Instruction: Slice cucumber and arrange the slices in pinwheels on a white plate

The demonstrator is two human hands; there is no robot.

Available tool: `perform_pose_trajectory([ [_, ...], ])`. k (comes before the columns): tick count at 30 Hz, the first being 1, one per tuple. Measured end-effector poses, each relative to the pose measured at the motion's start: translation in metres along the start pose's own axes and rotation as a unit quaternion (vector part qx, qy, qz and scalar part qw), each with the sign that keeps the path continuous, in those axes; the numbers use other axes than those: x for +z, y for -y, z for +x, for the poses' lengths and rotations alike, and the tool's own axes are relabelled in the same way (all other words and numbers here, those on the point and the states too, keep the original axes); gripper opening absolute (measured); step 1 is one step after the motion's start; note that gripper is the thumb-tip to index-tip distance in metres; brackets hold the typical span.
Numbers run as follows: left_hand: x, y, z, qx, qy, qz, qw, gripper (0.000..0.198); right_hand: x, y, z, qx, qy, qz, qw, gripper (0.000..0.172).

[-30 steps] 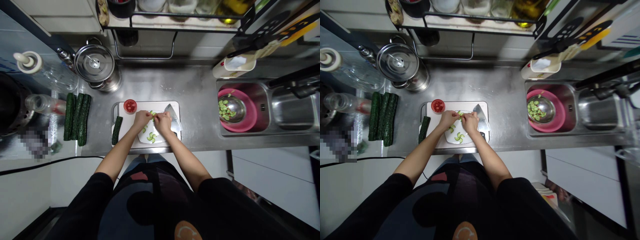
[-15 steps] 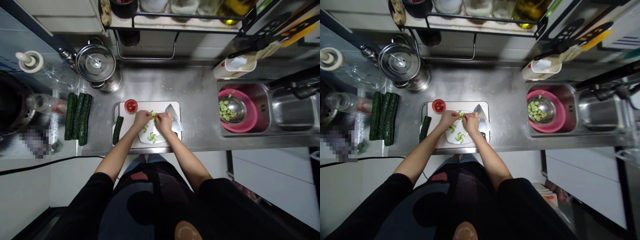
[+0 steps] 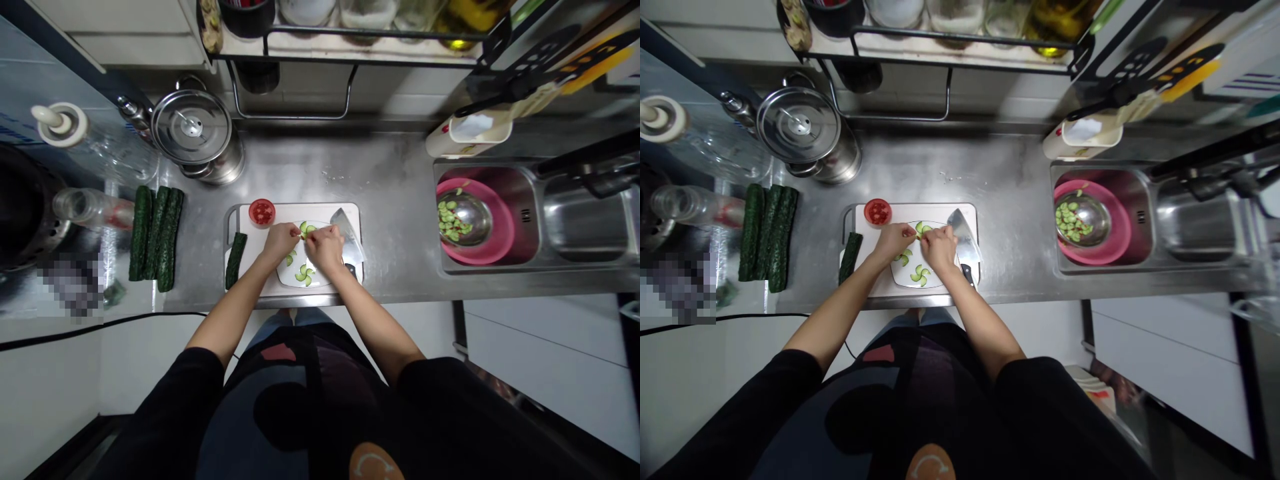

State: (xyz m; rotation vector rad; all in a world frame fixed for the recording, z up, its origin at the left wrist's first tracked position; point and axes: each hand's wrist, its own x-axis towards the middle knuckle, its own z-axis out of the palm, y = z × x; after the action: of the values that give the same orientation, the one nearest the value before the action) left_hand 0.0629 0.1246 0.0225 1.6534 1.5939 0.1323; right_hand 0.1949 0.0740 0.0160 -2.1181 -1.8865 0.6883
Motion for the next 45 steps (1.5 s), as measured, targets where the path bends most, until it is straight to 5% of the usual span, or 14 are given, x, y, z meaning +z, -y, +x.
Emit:
perform_pose_trajectory([
  [8, 0.000, -0.001, 0.000, 0.000, 0.001, 0.013, 1.000, 0.023, 0.008, 0.007, 0.002, -0.020, 0.011, -0.046, 0.999, 0.022],
  [22, -0.003, -0.003, -0.002, 0.008, 0.014, -0.026, 1.000, 0.020, 0.004, -0.009, 0.003, -0.003, -0.023, 0.055, 0.998, 0.020],
  [45, 0.002, -0.013, 0.005, -0.012, 0.007, -0.009, 1.000, 0.015, 0.007, -0.019, 0.015, -0.012, -0.012, 0.052, 0.999, 0.018],
])
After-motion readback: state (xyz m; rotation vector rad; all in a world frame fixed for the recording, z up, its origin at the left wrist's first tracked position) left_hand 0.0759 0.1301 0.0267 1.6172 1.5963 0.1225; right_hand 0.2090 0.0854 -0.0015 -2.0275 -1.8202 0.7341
